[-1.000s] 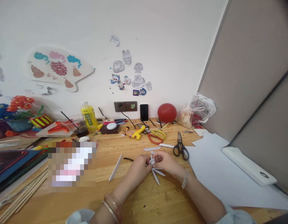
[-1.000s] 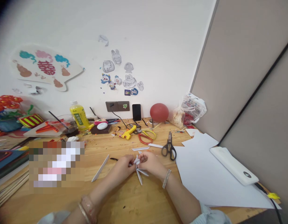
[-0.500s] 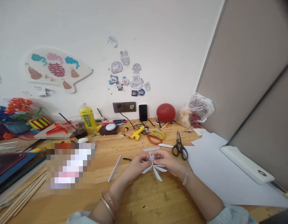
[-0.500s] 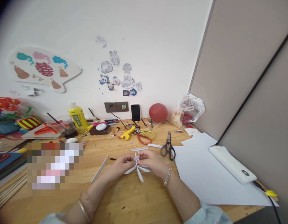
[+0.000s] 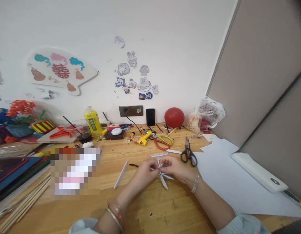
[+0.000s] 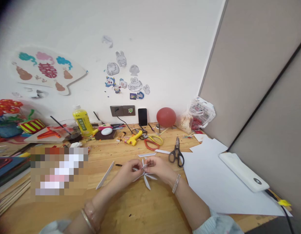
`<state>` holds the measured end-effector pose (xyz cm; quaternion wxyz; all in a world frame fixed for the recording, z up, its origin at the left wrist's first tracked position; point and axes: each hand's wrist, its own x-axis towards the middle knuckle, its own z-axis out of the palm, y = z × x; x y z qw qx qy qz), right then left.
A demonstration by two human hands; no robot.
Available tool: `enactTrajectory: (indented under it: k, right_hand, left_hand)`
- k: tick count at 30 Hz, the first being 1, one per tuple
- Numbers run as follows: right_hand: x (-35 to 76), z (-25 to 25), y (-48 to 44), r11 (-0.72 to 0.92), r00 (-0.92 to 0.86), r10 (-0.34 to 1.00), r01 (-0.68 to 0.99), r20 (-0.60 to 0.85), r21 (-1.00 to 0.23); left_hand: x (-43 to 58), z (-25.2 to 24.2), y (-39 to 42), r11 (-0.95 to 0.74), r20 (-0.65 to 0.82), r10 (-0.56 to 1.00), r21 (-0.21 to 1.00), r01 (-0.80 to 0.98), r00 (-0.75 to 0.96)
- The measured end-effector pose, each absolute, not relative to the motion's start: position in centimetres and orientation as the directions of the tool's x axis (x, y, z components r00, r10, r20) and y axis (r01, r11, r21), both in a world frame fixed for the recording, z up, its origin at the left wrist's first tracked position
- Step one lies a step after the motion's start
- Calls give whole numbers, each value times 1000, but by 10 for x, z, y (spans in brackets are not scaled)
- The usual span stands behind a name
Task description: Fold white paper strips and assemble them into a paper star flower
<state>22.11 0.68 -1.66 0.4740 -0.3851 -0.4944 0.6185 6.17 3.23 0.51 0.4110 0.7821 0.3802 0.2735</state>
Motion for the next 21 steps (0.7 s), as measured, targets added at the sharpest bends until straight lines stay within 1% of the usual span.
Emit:
enactTrajectory:
  k: [2,4,15,19,21]
  right_hand:
    - [221,-19,8,-47,-231,973,-161,-9,-986]
    - [221,-21,10,-25,-209,978,-118,1,-993]
    - [217,-26,15,78,-101,992,32,74,-996]
    - [218,-24,14,60,-121,991,79,50,-995]
    - [220,-22,12,88,-125,990,119,73,-989]
  left_hand:
    - [63,-1,34,-437,176,812,816,379,557]
    - [64,-6,35,-471,203,808,787,399,554]
    - [67,-5,25,-536,251,817,663,523,519]
    - [68,-5,24,-562,300,811,636,528,502]
    - [69,-3,24,-590,333,796,616,523,505]
